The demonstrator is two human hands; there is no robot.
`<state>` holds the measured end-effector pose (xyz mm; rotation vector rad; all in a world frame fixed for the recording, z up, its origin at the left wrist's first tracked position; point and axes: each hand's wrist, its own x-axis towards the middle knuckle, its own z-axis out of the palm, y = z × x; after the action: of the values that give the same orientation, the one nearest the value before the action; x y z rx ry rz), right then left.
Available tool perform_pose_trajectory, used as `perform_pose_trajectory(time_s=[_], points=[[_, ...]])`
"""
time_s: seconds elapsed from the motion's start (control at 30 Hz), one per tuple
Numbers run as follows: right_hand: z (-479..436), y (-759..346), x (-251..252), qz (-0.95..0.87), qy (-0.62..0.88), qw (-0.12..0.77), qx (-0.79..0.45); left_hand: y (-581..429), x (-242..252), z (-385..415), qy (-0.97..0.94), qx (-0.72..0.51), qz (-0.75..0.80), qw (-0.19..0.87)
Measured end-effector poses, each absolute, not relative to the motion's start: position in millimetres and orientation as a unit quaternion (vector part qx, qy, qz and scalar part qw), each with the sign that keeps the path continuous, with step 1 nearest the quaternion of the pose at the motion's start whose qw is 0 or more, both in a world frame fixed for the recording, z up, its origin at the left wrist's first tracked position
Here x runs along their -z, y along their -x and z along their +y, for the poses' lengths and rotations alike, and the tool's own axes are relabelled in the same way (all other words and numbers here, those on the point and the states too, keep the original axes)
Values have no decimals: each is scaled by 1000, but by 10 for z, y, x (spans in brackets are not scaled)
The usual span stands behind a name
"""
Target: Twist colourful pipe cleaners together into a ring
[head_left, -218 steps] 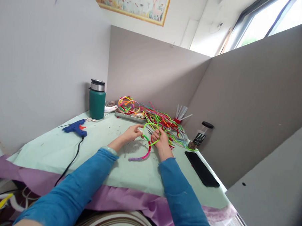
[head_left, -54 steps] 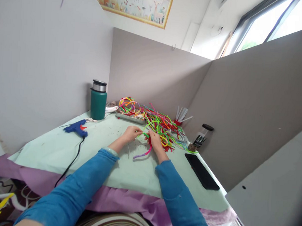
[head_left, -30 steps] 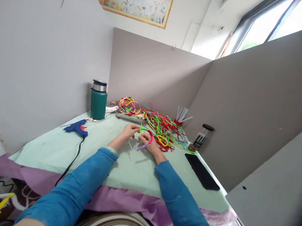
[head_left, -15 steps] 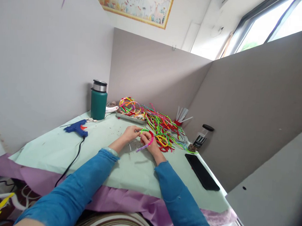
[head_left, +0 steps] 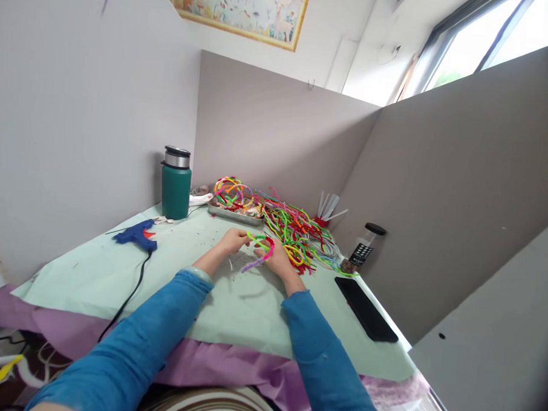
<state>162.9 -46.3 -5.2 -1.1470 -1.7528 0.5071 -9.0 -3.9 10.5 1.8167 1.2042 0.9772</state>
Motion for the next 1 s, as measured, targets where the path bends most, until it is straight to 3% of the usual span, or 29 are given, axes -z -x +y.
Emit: perform_pose_trajectory(time_s=[0.17,0.37,0.5,0.63,0.73,0.83,0.9,1.0], points=[[-336,-1770,144,-750,480,444,-94,85,-130,-91,-689,-363,473,412],[-258,-1811,150,-605,499,577,-230,74,-160,-148,-688,-330,461,454],[-251,-1825,93,-546,499,613,-279,80,-167,-148,-691,-323,441,474],[-306,-1805,54,-592,500,580,-252,98,-121,-63,-673,-341,448,479],[-409,-1742,16,-687,469,513,-213,125,-83,21,-641,-387,457,479],[-520,-1676,-39,-743,431,446,-249,165,-85,67,-592,-424,504,464],[-557,-1659,-70,-744,419,439,-281,191,-105,71,-572,-437,518,462],[-538,-1684,-92,-696,409,495,-321,205,-134,52,-578,-425,511,475]])
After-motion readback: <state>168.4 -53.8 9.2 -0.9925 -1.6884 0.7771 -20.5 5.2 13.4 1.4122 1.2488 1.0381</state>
